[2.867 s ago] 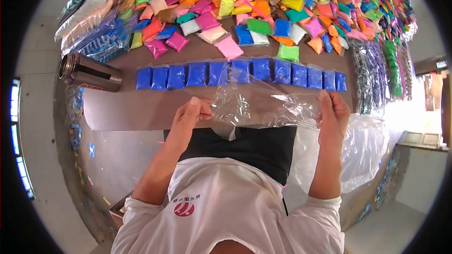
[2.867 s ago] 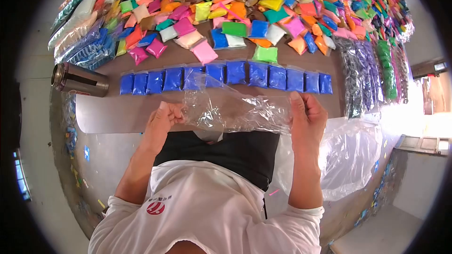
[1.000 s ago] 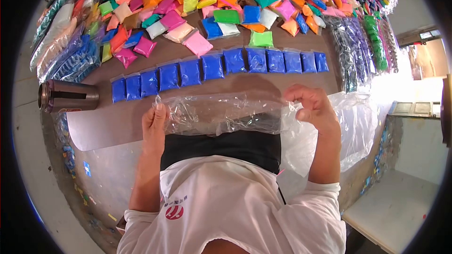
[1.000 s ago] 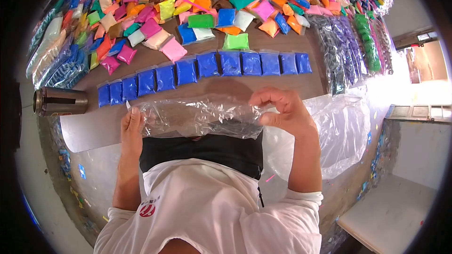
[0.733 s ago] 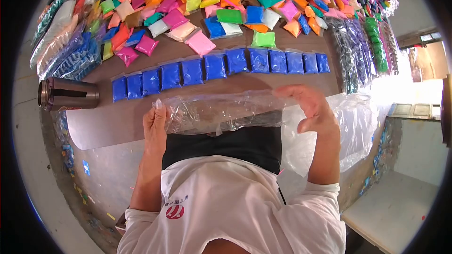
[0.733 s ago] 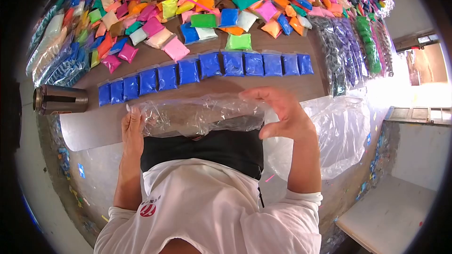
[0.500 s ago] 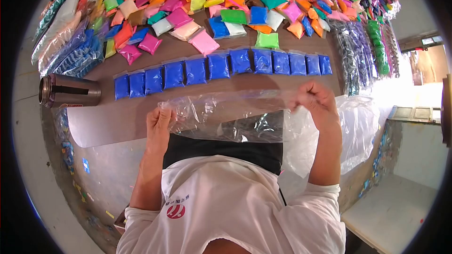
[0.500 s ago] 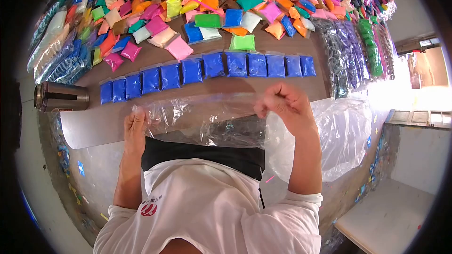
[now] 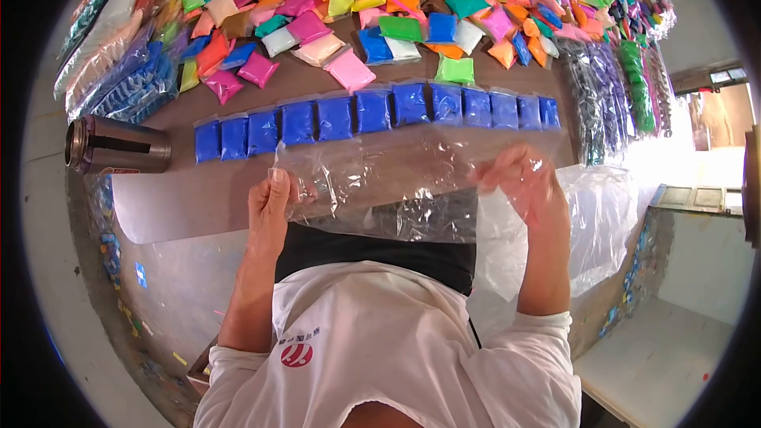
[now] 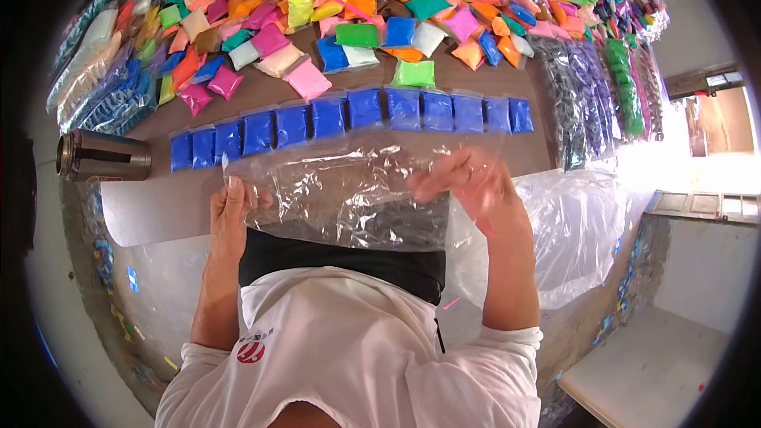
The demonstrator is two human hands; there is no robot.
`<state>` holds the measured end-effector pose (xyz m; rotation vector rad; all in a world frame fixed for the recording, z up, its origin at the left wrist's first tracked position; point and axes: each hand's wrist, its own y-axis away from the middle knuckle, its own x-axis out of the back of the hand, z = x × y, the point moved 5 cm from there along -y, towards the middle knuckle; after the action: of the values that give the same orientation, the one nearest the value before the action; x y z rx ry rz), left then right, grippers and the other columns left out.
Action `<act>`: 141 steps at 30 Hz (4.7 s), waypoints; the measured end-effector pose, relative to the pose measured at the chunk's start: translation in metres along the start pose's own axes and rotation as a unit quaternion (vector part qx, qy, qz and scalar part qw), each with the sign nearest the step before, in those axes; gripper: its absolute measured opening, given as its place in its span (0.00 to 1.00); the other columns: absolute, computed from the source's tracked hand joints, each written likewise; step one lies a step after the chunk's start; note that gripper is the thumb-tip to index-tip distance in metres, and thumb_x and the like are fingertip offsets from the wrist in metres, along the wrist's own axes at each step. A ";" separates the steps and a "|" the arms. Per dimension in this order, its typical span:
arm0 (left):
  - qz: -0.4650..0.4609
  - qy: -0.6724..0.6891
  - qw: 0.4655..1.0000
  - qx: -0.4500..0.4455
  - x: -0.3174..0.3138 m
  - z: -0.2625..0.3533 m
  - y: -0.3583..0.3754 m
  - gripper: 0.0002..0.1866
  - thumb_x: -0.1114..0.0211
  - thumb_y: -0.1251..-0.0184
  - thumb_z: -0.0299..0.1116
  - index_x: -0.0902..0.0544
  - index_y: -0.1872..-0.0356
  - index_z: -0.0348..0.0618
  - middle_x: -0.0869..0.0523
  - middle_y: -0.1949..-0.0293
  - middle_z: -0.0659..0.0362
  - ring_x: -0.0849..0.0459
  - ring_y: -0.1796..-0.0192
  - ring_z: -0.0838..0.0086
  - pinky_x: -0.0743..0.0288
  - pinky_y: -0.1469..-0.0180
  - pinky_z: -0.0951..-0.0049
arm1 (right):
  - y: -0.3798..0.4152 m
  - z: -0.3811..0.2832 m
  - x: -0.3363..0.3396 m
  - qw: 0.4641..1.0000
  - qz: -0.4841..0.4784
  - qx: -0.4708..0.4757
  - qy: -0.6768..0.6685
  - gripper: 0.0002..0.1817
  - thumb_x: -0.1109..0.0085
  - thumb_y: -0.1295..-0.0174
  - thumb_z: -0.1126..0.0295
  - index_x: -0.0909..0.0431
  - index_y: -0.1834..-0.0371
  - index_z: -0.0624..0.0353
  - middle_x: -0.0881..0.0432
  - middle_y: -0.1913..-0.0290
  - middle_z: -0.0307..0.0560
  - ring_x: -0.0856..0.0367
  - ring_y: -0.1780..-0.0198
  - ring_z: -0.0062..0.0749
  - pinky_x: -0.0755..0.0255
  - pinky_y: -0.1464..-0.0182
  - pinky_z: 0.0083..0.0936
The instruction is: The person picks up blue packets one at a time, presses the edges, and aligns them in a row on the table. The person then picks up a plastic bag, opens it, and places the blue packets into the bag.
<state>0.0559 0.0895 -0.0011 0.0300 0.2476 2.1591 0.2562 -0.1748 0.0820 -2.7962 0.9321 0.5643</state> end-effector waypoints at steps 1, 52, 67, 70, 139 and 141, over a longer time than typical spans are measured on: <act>0.005 -0.008 1.000 0.001 0.000 0.001 0.000 0.29 0.53 0.24 0.55 0.29 0.80 0.43 0.19 0.73 0.57 0.23 0.67 0.74 0.30 0.58 0.73 | 0.001 -0.003 -0.007 0.997 -0.052 -0.008 0.050 0.18 0.44 0.32 0.55 0.22 0.68 0.61 0.17 0.60 0.56 0.17 0.57 0.46 0.26 0.53 0.40; -0.051 0.028 0.996 -0.072 -0.020 -0.002 0.026 0.33 0.27 0.49 0.32 0.26 0.39 0.38 0.29 0.40 0.51 0.24 0.42 0.62 0.30 0.40 0.69 | -0.039 0.085 -0.180 0.782 -0.050 0.019 0.621 0.54 0.38 0.44 0.47 0.53 0.35 0.87 0.36 0.39 0.84 0.17 0.59 0.62 0.21 0.63 0.44; -0.083 -0.029 0.985 -0.150 -0.036 0.009 0.032 0.31 0.31 0.43 0.33 0.29 0.37 0.38 0.26 0.42 0.52 0.23 0.44 0.67 0.27 0.46 0.70 | -0.020 0.077 -0.176 0.931 -0.068 -0.042 0.355 0.49 0.35 0.40 0.60 0.59 0.29 0.75 0.34 0.37 0.66 0.16 0.58 0.51 0.22 0.66 0.30; -0.057 -0.045 0.986 -0.149 -0.032 -0.003 0.028 0.19 0.38 0.33 0.34 0.25 0.44 0.35 0.21 0.50 0.55 0.22 0.51 0.71 0.27 0.51 0.74 | -0.008 0.074 -0.167 0.929 -0.085 -0.056 0.355 0.39 0.38 0.38 0.62 0.48 0.32 0.73 0.30 0.40 0.64 0.16 0.60 0.50 0.23 0.68 0.30; -0.047 -0.076 0.992 -0.088 -0.015 0.001 0.012 0.18 0.45 0.24 0.41 0.20 0.71 0.38 0.28 0.78 0.69 0.35 0.73 0.86 0.41 0.73 0.79 | -0.021 0.098 -0.137 0.820 -0.267 -0.054 0.503 0.12 0.34 0.47 0.65 0.24 0.68 0.61 0.22 0.58 0.49 0.22 0.54 0.47 0.27 0.51 0.38; -0.045 -0.063 0.994 -0.078 -0.013 -0.001 0.012 0.18 0.44 0.25 0.41 0.20 0.71 0.38 0.28 0.78 0.69 0.35 0.73 0.86 0.41 0.74 0.79 | -0.024 0.106 -0.147 0.841 -0.264 -0.120 0.458 0.11 0.35 0.48 0.69 0.27 0.74 0.62 0.22 0.58 0.50 0.23 0.53 0.48 0.28 0.50 0.38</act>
<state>0.0531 0.0720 0.0016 0.0640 0.0070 2.0709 0.1299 -0.0488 0.0428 -3.3204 0.0856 -0.8641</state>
